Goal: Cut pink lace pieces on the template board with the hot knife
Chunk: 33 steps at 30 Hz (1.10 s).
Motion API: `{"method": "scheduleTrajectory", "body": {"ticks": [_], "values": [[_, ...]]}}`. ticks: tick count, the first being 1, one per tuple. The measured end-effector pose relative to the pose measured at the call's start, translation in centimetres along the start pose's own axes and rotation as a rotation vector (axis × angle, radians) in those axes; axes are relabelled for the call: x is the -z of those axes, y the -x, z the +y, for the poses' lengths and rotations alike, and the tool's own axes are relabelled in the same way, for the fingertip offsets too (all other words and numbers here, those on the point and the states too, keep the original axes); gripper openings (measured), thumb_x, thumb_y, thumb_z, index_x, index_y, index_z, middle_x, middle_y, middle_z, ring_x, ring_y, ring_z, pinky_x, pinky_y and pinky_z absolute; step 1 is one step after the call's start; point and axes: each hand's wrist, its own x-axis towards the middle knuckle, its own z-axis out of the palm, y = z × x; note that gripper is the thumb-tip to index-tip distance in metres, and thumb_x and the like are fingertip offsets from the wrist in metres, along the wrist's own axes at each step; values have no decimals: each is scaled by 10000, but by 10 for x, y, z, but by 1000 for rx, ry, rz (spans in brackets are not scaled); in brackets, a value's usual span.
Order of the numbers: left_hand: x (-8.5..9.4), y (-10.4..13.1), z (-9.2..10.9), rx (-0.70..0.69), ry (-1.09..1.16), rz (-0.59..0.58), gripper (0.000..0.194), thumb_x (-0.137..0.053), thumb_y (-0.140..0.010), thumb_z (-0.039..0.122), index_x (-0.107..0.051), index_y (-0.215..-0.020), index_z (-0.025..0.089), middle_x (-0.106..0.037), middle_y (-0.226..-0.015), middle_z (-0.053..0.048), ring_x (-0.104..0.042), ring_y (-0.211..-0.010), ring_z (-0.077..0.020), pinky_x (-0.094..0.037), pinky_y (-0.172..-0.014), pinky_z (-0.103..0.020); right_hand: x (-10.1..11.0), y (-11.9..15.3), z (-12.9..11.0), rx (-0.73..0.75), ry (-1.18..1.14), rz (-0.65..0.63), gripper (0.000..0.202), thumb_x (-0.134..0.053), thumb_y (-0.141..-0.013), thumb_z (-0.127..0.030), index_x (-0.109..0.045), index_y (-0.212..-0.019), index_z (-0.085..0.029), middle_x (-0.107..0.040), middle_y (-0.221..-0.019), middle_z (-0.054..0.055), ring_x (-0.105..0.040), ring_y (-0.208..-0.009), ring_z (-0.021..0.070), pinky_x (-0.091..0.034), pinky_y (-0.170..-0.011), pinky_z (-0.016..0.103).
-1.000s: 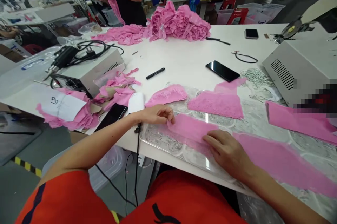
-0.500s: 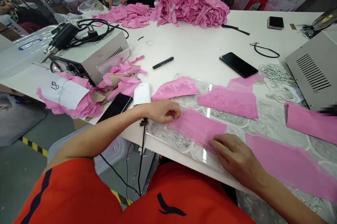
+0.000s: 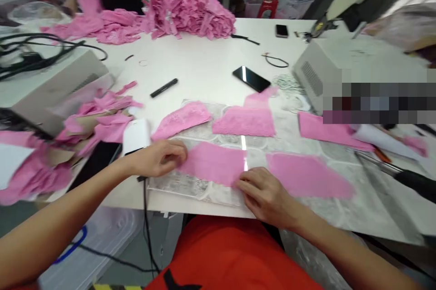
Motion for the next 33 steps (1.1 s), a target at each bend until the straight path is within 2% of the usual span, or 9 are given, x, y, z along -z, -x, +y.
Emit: {"method": "scheduleTrajectory", "body": {"ticks": [2, 4, 7, 9, 12, 14, 16, 21, 33], "values": [[-2, -6, 6, -41, -57, 33, 198, -487, -886, 142, -673, -843, 193, -721, -913, -51, -662, -810, -153, -519, -717, -224, 14, 16, 5, -79, 45, 51, 256, -560, -863, -66, -667, -1054, -197, -728, -914, 68, -671, -820, 173, -579, -749, 325], [-11, -19, 12, -123, -129, 59, 226, -500, -931, 156, -719, -956, 203, -749, -1002, -60, -702, -896, -169, -559, -787, -246, 33, 41, 14, -256, 153, 127, 247, -570, -885, -89, -690, -1053, -224, -736, -911, 61, -693, -830, 174, -594, -753, 323], [-37, -52, 24, -320, -261, 80, 286, -483, -1017, 193, -732, -1157, 203, -749, -1194, -85, -705, -1110, -210, -574, -959, -322, 66, 92, 29, -580, 332, 256, 198, -588, -917, -145, -726, -1008, -252, -759, -922, 55, -731, -851, 189, -608, -737, 324], [-58, -82, 32, -469, -347, 69, 337, -429, -1062, 195, -707, -1252, 182, -718, -1305, -95, -651, -1259, -243, -533, -1070, -390, 83, 123, 35, -685, 392, 335, 148, -610, -922, -183, -737, -958, -249, -765, -899, 46, -739, -815, 187, -601, -680, 306], [-87, -127, 43, -584, -431, -6, 385, -368, -1094, 201, -665, -1336, 161, -624, -1454, -92, -533, -1415, -272, -443, -1177, -446, 93, 152, 36, -709, 414, 353, 147, -626, -921, -180, -746, -964, -253, -765, -898, 34, -738, -794, 170, -583, -636, 273], [-102, -149, 48, -576, -463, -72, 394, -378, -1109, 274, -623, -1399, 169, -559, -1522, -81, -432, -1494, -277, -345, -1247, -465, 91, 160, 34, -673, 418, 340, 181, -635, -912, -154, -752, -1008, -254, -761, -923, 38, -739, -823, 171, -590, -673, 275], [-111, -160, 51, -556, -476, -133, 439, -380, -1114, 356, -566, -1462, 164, -505, -1566, -83, -357, -1535, -284, -239, -1290, -494, 86, 162, 32, -629, 422, 331, 225, -639, -906, -137, -754, -1060, -254, -754, -952, 49, -736, -857, 180, -600, -727, 293], [-115, -155, 51, -527, -475, -202, 515, -342, -1120, 429, -454, -1550, 169, -422, -1619, -76, -312, -1553, -275, -124, -1312, -495, 79, 166, 32, -571, 416, 328, 283, -644, -890, -101, -743, -1106, -255, -724, -990, 63, -721, -899, 185, -598, -739, 295], [-102, -139, 50, -635, -564, -92, 430, -423, -1108, 324, -505, -1510, 196, -491, -1578, -68, -413, -1505, -251, -133, -1314, -483, 78, 169, 35, -668, 459, 407, 255, -620, -903, -110, -721, -1088, -254, -690, -1036, 62, -714, -889, 167, -613, -736, 284]]}}
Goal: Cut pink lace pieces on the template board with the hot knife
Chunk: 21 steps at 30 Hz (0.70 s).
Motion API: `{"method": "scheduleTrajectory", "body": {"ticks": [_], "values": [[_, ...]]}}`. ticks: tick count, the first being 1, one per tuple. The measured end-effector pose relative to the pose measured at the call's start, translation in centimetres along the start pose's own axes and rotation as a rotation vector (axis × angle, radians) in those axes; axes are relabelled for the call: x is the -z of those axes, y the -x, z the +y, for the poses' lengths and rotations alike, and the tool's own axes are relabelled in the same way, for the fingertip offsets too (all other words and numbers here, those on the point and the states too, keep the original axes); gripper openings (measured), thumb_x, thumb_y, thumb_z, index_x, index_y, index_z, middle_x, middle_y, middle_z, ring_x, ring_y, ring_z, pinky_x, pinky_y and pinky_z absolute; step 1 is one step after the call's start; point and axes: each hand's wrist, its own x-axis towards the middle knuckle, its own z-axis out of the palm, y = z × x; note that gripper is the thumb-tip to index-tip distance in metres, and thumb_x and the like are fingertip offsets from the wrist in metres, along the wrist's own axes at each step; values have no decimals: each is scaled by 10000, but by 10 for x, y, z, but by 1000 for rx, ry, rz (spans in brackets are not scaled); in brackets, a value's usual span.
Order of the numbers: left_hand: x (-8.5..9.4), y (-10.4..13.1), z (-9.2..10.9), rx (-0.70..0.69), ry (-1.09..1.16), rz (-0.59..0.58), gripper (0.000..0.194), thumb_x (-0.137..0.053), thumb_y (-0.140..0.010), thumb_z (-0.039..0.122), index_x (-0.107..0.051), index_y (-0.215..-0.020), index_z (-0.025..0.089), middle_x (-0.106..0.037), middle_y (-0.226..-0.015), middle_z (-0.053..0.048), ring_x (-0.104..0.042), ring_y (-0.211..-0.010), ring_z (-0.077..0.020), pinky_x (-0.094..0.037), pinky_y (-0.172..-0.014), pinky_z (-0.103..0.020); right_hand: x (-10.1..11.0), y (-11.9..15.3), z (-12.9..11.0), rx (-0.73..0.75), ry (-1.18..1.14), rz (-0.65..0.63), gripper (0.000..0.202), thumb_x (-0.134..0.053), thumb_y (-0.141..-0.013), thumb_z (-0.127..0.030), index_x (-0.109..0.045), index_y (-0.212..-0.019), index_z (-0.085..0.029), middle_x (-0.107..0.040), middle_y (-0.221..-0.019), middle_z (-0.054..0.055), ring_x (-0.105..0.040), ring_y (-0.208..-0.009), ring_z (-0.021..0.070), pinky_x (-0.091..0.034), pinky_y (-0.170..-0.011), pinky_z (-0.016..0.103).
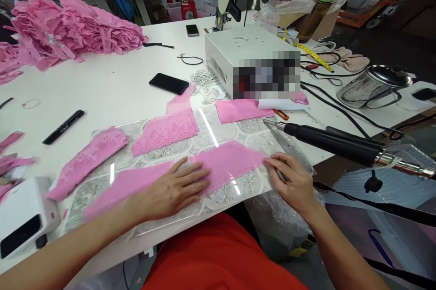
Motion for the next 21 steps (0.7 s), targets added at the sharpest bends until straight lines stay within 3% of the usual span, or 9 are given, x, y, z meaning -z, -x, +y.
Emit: {"method": "scheduleTrajectory", "body": {"ticks": [8, 17, 21], "values": [[2, 6, -3, -17, -2, 18, 421, -446, -1101, 302, -512, -1504, 203, -491, -1576, -61, -361, -1533, -235, -217, -1307, -445, 3, 5, 4, 31, -40, -64, 248, -596, -910, -114, -727, -1071, -249, -675, -1064, 87, -690, -777, 143, -580, -621, 253], [6, 6, -2, -48, -16, 49, 377, -489, -1081, 268, -577, -1437, 181, -536, -1544, -76, -402, -1512, -248, -222, -1306, -454, 1, 3, 2, -57, -40, -55, 245, -578, -909, -132, -738, -1055, -247, -695, -1069, 89, -726, -907, 188, -615, -714, 286], [13, -1, -3, -43, 5, 33, 376, -502, -1075, 258, -577, -1439, 199, -591, -1493, -82, -472, -1469, -242, -260, -1295, -470, 5, 8, 4, -249, -109, 43, 149, -610, -909, -200, -736, -981, -233, -729, -1025, 85, -729, -910, 198, -634, -775, 323]]}}
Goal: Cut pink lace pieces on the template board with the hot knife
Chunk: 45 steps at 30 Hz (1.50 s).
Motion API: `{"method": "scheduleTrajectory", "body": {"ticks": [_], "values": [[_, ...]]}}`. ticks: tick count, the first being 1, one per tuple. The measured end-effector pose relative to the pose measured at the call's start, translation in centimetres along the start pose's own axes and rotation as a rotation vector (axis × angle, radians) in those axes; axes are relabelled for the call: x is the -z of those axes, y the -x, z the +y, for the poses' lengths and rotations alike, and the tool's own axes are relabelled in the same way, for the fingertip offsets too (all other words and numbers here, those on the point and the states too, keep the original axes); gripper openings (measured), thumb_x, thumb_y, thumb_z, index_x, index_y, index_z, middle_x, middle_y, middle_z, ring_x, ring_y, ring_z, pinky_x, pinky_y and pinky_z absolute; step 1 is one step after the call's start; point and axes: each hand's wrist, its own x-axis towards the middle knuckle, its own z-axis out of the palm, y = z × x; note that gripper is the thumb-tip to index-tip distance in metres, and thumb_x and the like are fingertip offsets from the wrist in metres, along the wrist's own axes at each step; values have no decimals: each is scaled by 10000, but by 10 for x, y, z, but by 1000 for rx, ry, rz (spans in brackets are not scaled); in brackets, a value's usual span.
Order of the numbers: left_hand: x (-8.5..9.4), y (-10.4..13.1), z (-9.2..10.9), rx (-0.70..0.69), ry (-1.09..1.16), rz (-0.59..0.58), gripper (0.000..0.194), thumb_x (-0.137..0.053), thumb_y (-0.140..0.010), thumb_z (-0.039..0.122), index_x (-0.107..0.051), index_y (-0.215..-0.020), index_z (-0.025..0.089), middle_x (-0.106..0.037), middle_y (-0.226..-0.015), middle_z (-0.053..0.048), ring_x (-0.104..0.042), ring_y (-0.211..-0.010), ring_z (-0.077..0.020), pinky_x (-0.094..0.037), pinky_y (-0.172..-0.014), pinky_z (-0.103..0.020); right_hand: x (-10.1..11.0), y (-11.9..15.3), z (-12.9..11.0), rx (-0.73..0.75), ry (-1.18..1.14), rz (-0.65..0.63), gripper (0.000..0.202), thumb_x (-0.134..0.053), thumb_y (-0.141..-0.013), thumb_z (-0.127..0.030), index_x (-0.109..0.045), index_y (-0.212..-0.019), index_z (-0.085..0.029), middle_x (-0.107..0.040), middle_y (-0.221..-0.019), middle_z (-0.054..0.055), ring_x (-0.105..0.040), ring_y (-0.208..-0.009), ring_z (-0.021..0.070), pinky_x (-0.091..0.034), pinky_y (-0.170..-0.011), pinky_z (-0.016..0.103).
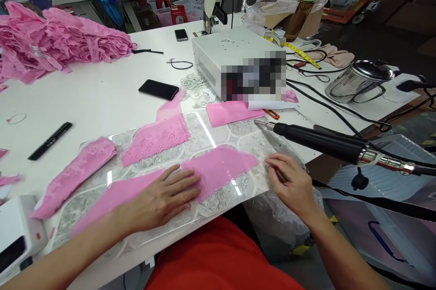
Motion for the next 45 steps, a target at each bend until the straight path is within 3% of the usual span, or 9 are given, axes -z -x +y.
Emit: {"method": "scheduleTrajectory", "body": {"ticks": [3, 6, 9, 13, 16, 19, 26, 32, 45], "values": [[-2, -20, -4, -25, 13, -18, 381, -468, -1087, 262, -572, -1446, 185, -608, -1472, -95, -486, -1458, -246, -265, -1291, -487, 6, 3, 12, -310, -202, 138, 213, -701, -875, -296, -698, -1073, -216, -738, -984, 80, -730, -839, 194, -640, -715, 330], [-12, -53, -12, -87, 11, -26, 387, -421, -1103, 282, -583, -1434, 162, -553, -1525, -102, -430, -1496, -266, -260, -1288, -495, 7, -2, 28, -490, -444, 285, 508, -798, -805, -346, -617, -1271, -256, -713, -1195, 95, -739, -991, 226, -651, -839, 420], [-27, -87, -19, -103, 15, -74, 418, -396, -1112, 338, -537, -1483, 205, -480, -1587, -79, -357, -1537, -255, -242, -1292, -474, 0, -17, 38, -462, -523, 403, 665, -793, -817, -351, -514, -1420, -322, -602, -1427, 103, -649, -1252, 261, -574, -1038, 546], [-41, -109, -24, -110, 23, -102, 486, -361, -1116, 418, -466, -1533, 191, -430, -1619, -86, -351, -1540, -256, -214, -1293, -472, -15, -41, 40, -303, -539, 417, 602, -645, -934, -365, -415, -1490, -372, -561, -1460, 98, -596, -1337, 271, -503, -1101, 632], [-48, -109, -23, -124, 21, -87, 489, -344, -1119, 415, -456, -1537, 187, -439, -1617, -76, -357, -1536, -252, -196, -1293, -474, -23, -54, 38, -302, -587, 423, 451, -534, -980, -393, -465, -1426, -385, -589, -1380, 70, -625, -1293, 268, -510, -1078, 646], [-50, -106, -22, -137, 4, -73, 476, -334, -1121, 412, -478, -1518, 194, -448, -1615, -58, -364, -1531, -250, -168, -1298, -472, -24, -67, 33, -395, -701, 559, 335, -570, -941, -425, -561, -1266, -344, -615, -1234, 49, -653, -1174, 249, -535, -1043, 600], [-48, -106, -19, -123, -15, -63, 469, -332, -1119, 414, -494, -1500, 195, -484, -1590, -74, -390, -1514, -251, -193, -1291, -471, 14, -78, 13, -485, -863, 822, 285, -543, -804, -504, -619, -832, -231, -541, -856, 26, -504, -644, 145, -515, -641, 362], [-50, -107, -18, -124, 8, -31, 446, -400, -1103, 404, -527, -1478, 199, -515, -1563, -92, -422, -1493, -264, -217, -1282, -477, 39, -63, -4, -460, -836, 637, 205, -494, -686, -394, -632, -698, -243, -482, -663, 20, -465, -508, 169, -392, -495, 366], [-47, -108, -17, -136, 14, -22, 455, -447, -1091, 391, -518, -1486, 176, -521, -1555, -110, -429, -1489, -285, -215, -1280, -511, 35, -64, -10, -391, -843, 550, 163, -517, -635, -325, -641, -686, -233, -518, -612, 18, -473, -456, 171, -415, -432, 366]]}}
